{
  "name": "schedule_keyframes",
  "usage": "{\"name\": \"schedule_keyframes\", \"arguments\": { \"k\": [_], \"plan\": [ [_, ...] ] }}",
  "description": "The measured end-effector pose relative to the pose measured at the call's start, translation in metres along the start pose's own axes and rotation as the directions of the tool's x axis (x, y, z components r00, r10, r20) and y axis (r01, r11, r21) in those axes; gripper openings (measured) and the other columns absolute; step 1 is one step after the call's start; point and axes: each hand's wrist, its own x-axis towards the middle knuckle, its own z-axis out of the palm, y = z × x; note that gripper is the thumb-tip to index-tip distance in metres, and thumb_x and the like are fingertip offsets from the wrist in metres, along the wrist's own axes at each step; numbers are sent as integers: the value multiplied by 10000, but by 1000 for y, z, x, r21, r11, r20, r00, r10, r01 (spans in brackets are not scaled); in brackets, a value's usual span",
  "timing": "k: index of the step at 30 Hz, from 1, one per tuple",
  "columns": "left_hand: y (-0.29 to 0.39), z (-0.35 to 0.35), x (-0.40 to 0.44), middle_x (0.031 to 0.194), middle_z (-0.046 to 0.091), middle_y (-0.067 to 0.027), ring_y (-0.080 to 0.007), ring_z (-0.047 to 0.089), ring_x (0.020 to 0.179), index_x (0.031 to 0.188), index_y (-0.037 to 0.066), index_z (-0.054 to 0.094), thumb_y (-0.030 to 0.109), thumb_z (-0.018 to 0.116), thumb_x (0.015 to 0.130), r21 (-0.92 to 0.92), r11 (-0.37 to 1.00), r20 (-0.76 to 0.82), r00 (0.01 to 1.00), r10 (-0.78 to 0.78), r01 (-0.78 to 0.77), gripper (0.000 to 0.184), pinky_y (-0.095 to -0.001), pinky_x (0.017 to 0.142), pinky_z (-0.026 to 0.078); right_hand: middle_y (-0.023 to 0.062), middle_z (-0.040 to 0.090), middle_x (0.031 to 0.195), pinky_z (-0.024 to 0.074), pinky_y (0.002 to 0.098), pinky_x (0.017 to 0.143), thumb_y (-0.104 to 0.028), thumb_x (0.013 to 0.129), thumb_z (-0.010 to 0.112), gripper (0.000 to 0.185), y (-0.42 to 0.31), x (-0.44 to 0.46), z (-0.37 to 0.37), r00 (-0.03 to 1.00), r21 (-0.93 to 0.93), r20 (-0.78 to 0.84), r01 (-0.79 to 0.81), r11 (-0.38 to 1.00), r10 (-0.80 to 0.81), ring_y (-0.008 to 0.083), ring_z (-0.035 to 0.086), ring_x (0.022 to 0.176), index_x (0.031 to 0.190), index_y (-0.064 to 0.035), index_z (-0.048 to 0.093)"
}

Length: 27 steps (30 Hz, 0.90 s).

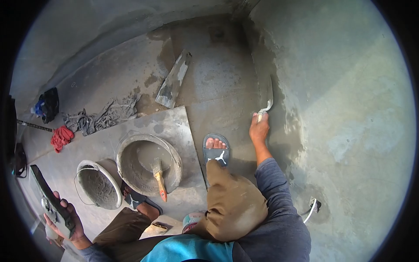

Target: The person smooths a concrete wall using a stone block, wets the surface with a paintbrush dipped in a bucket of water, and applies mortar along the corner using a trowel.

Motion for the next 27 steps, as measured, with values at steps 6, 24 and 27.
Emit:
{"name": "schedule_keyframes", "arguments": {
  "k": [6,24,27],
  "plan": [
    [0,0,-4,1419,445,-263,-339,616,1029,1458,-20,306,390,393,1017,18,1000,28,999,-17,17,608,-402,792,522,255,652,1106,475,493,883,-351,909,625,506,-7,45,21,985,-132,167,-16,991,38,448,610,1046,1294,-53,489],
    [-2,7,-6,1340,498,-224,-279,629,948,1434,-22,343,416,384,1015,101,995,-104,995,-4,14,608,-358,745,519,211,632,1192,484,501,879,-390,921,598,478,-65,75,17,995,-71,42,-85,994,88,434,599,1080,1290,-100,505],
    [-1,6,-9,1336,503,-227,-282,630,951,1436,-21,340,414,387,1015,88,996,-111,994,5,5,607,-359,745,521,229,646,1138,487,501,859,-383,928,590,495,-66,70,30,997,-11,-80,23,1000,-23,442,611,1042,1303,-79,483]
  ]
}}
